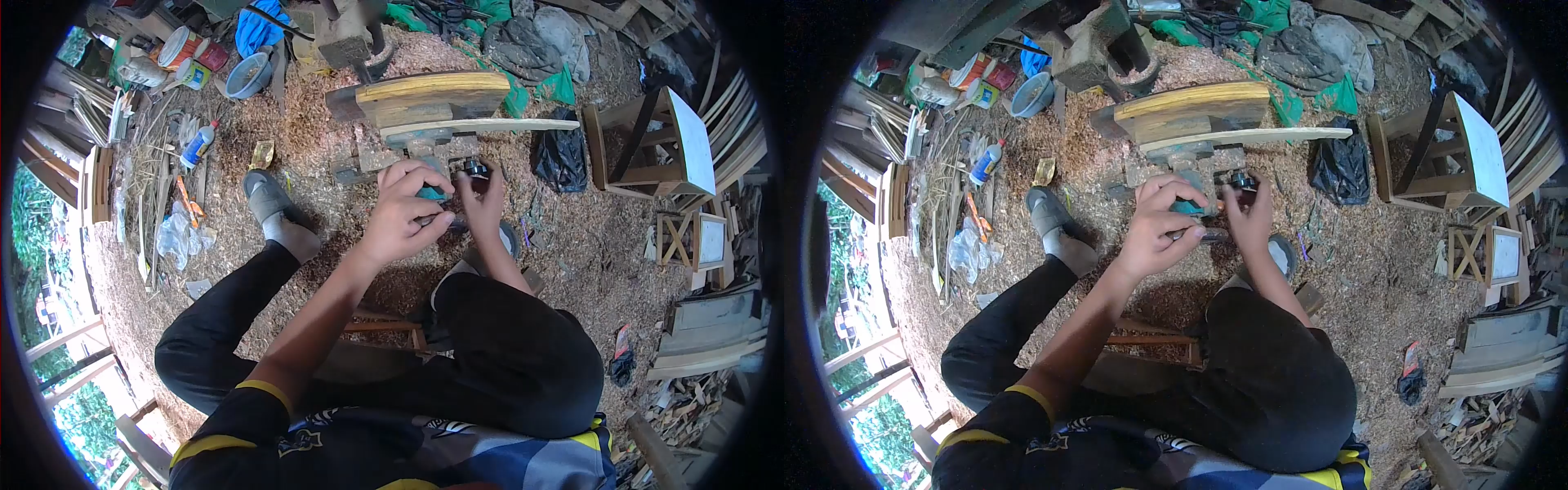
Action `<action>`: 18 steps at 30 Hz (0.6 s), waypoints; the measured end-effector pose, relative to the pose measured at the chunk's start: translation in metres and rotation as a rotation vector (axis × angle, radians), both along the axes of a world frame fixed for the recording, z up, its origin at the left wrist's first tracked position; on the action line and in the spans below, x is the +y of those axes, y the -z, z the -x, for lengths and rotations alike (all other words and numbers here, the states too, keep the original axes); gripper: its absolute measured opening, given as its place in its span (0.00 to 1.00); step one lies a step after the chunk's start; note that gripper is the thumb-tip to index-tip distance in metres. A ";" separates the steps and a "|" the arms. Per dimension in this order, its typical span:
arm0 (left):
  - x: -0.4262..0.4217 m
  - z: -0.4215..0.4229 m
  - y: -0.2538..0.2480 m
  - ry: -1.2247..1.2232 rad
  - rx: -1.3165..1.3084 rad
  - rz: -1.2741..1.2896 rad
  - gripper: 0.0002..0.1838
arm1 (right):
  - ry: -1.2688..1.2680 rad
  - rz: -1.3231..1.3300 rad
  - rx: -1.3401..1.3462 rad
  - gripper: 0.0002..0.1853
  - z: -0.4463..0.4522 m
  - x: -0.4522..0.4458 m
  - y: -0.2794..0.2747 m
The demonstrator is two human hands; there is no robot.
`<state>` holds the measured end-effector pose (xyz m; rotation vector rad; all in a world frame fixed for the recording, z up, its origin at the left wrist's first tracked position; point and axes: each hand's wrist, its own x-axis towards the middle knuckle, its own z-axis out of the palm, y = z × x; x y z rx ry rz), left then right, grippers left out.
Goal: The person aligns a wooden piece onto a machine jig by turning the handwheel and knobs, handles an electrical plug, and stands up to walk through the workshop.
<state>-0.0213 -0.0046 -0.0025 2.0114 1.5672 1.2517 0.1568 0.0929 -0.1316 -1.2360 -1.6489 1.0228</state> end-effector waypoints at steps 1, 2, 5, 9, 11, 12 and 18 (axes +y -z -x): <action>0.000 0.000 0.000 -0.001 -0.001 0.000 0.07 | -0.001 0.000 -0.001 0.24 0.000 0.002 0.003; 0.000 0.000 0.000 0.002 0.000 0.003 0.07 | -0.002 -0.033 -0.012 0.26 -0.001 0.007 0.008; 0.000 0.000 0.000 -0.003 0.004 -0.005 0.08 | -0.006 -0.034 -0.006 0.26 -0.004 0.013 0.010; 0.000 0.000 -0.002 0.010 -0.005 0.008 0.06 | 0.058 -0.104 -0.038 0.16 0.000 0.013 -0.011; 0.000 0.000 -0.001 0.006 -0.003 0.009 0.07 | 0.037 0.122 0.240 0.13 0.004 0.019 0.015; 0.000 0.000 0.000 0.004 -0.001 0.011 0.07 | 0.017 0.349 0.515 0.12 0.003 0.022 0.029; 0.000 -0.001 -0.001 0.007 -0.006 0.001 0.07 | 0.067 0.683 0.656 0.22 0.016 0.004 0.021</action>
